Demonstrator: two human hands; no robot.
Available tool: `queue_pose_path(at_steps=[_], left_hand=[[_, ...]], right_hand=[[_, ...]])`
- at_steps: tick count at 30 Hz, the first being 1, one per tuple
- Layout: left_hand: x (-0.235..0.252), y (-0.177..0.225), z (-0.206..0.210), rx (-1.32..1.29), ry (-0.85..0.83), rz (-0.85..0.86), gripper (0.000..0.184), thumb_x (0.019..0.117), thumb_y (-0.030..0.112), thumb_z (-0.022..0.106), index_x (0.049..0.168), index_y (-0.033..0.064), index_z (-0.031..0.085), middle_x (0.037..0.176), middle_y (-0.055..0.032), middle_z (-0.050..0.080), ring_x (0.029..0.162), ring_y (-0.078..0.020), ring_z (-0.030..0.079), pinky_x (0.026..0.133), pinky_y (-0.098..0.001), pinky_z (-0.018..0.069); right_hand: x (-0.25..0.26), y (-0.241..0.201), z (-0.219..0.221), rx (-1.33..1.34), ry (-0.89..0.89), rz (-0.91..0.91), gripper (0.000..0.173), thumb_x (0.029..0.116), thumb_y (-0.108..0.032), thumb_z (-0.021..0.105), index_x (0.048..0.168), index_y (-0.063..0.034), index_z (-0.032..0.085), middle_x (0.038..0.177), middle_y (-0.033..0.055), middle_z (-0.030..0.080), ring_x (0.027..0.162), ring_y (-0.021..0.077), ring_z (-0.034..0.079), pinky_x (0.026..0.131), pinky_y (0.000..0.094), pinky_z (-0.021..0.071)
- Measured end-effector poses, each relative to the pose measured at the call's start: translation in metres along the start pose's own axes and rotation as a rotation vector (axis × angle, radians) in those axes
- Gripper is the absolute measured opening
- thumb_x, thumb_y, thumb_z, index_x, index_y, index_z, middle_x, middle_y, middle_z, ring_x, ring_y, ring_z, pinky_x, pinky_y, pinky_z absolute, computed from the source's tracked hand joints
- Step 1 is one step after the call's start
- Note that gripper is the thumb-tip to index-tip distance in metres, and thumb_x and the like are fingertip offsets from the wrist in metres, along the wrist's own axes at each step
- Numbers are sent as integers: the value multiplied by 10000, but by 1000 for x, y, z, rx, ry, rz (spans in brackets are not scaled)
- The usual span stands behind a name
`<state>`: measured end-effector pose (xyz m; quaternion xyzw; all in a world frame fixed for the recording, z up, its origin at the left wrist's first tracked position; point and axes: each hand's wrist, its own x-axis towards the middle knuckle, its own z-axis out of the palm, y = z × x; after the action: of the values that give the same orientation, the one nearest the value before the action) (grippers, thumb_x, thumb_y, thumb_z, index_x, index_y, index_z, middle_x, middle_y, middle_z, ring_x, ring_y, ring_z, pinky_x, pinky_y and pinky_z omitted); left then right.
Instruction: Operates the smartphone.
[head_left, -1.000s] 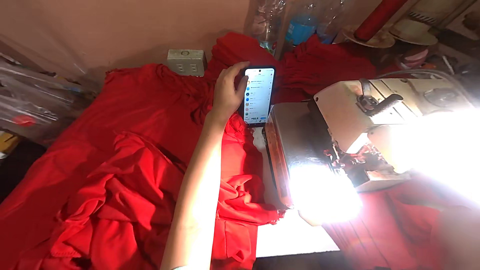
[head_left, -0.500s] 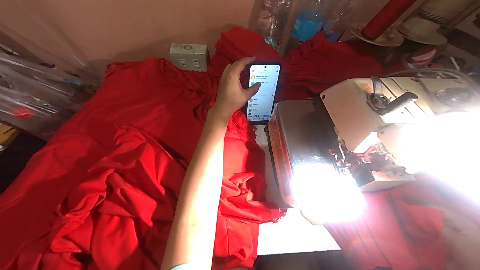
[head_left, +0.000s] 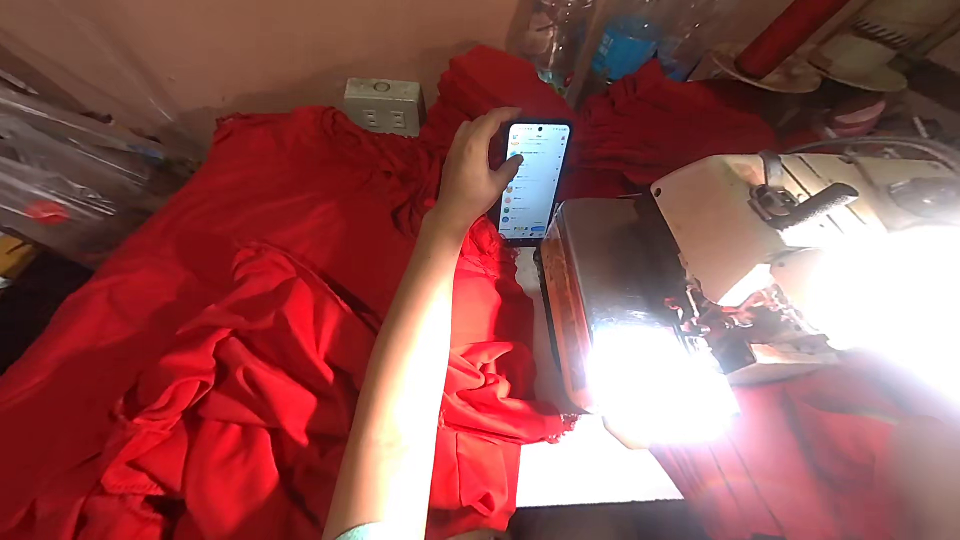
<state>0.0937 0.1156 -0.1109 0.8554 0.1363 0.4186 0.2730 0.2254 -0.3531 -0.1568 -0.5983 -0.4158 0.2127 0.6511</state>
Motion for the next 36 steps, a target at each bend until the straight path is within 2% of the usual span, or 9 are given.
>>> queue_pose_path(at_steps=[5,10,24,36], left_hand=[[1,2,-1,6,4,2,458,902,68,703,1343,-21,620,1255,-212,675,1156,-352,629,1009,-446,478],[1,2,-1,12,5,2,430,921,73,677,1338,-21,625,1279,-207,670,1181,-354,623,1030,-451,468],[1,0,1,21,33,25,371,959,82,637,1316,-22,642,1244,-206,685,1142,-340,645,1008,-438,487],[1,1,0,-24,34,33,356,983,108,595,1304,-37,643,1237,-222,685,1139,-336,652,1007,-442,489]], right_hand=[[0,-1,4,4,42,-1,150,1003,-252,618,1057,-263,758,950,-200,743,837,-106,659,769,89,525],[-1,1,-1,-9,12,8,167,1018,-248,592,1070,-259,750,965,-201,737,852,-102,656,782,95,524],[-6,14,-15,4,-26,-34,172,1027,-281,587,1118,-283,733,993,-211,731,865,-104,654,787,96,524],[-1,2,-4,0,-23,-21,196,1027,-250,579,1129,-272,745,1029,-203,740,906,-101,660,816,98,527]])
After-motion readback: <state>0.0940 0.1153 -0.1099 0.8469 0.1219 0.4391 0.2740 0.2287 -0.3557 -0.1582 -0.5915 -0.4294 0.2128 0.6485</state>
